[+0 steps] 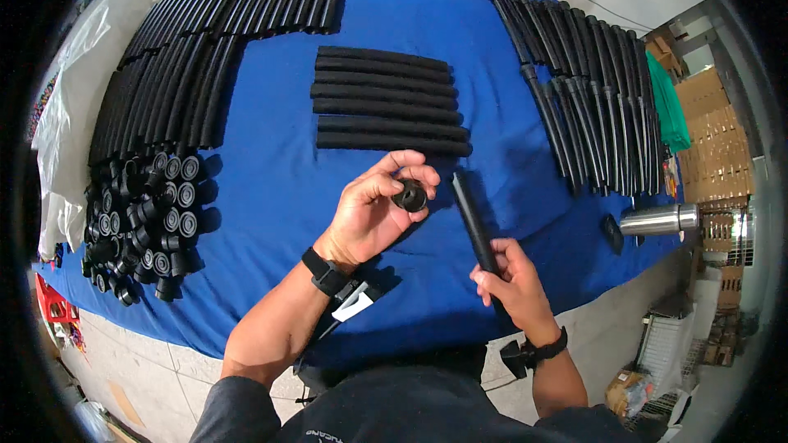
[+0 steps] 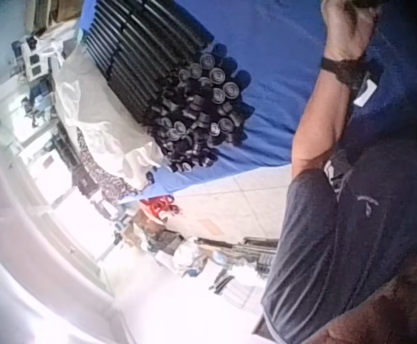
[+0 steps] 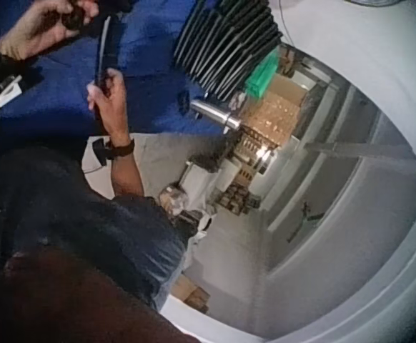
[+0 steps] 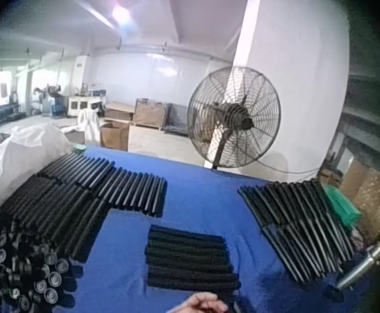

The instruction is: The person repeatedly picks up a black cylindrical pole and a small black cap, then presses the cap onto one end of the pole. After each assembly, the person places the completed pole onto a growing stack on the blue-covered table. The process is repeated multiple times with consistent hand motions.

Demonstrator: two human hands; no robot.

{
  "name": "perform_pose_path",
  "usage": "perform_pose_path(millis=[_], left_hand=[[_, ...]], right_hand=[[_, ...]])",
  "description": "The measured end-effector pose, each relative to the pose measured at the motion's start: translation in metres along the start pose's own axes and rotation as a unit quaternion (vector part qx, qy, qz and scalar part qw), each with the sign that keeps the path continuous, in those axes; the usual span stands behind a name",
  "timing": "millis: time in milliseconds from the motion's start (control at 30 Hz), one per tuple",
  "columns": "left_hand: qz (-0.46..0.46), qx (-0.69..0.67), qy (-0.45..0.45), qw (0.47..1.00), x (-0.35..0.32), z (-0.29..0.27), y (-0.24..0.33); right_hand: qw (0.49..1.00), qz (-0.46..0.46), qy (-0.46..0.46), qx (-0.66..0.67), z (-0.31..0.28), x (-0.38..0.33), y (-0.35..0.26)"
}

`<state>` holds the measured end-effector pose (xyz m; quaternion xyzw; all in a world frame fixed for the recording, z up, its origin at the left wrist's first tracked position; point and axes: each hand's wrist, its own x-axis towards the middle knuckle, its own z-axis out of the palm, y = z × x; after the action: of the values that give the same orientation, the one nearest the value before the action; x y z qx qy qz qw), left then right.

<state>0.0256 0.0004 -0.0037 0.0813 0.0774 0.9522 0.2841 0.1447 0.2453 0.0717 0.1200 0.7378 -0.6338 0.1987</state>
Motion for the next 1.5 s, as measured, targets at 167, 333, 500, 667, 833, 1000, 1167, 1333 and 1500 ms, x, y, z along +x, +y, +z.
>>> perform_pose_path(millis=[167,333,500,667,833,1000,1167,1333,1500], left_hand=[[-0.018,0.022,0.014,0.999,-0.002,0.012,0.0],[-0.025,0.008,-0.023,0.999,-0.002,0.005,0.001],[-0.046,0.005,0.033,0.998,-0.002,0.011,0.002],[-0.051,0.034,0.035,0.997,-0.003,0.01,0.001],[-0.045,0.084,0.028,0.995,-0.005,0.008,0.003],[0.049,0.109,0.134,0.984,-0.003,0.009,0.003],[0.084,0.139,0.186,0.969,0.0,0.015,0.004],[0.07,0.111,0.163,0.978,-0.001,0.009,0.004],[0.077,0.03,0.176,0.981,0.001,0.016,0.006]], right_hand=[[0.999,0.032,-0.02,-0.03,-0.004,-0.009,0.006],[0.99,0.054,-0.011,-0.133,-0.006,-0.008,0.006],[0.972,0.039,0.022,-0.233,-0.005,-0.012,-0.003],[0.971,0.012,0.038,-0.238,-0.008,-0.014,0.01],[0.973,0.02,0.033,-0.229,-0.004,-0.015,0.003],[0.996,0.018,-0.013,-0.092,-0.004,-0.022,0.005],[0.993,-0.009,-0.118,0.001,0.032,-0.019,-0.003],[0.988,-0.011,-0.144,0.048,0.05,-0.007,-0.002],[0.985,0.029,-0.142,0.09,0.058,-0.006,0.002]])
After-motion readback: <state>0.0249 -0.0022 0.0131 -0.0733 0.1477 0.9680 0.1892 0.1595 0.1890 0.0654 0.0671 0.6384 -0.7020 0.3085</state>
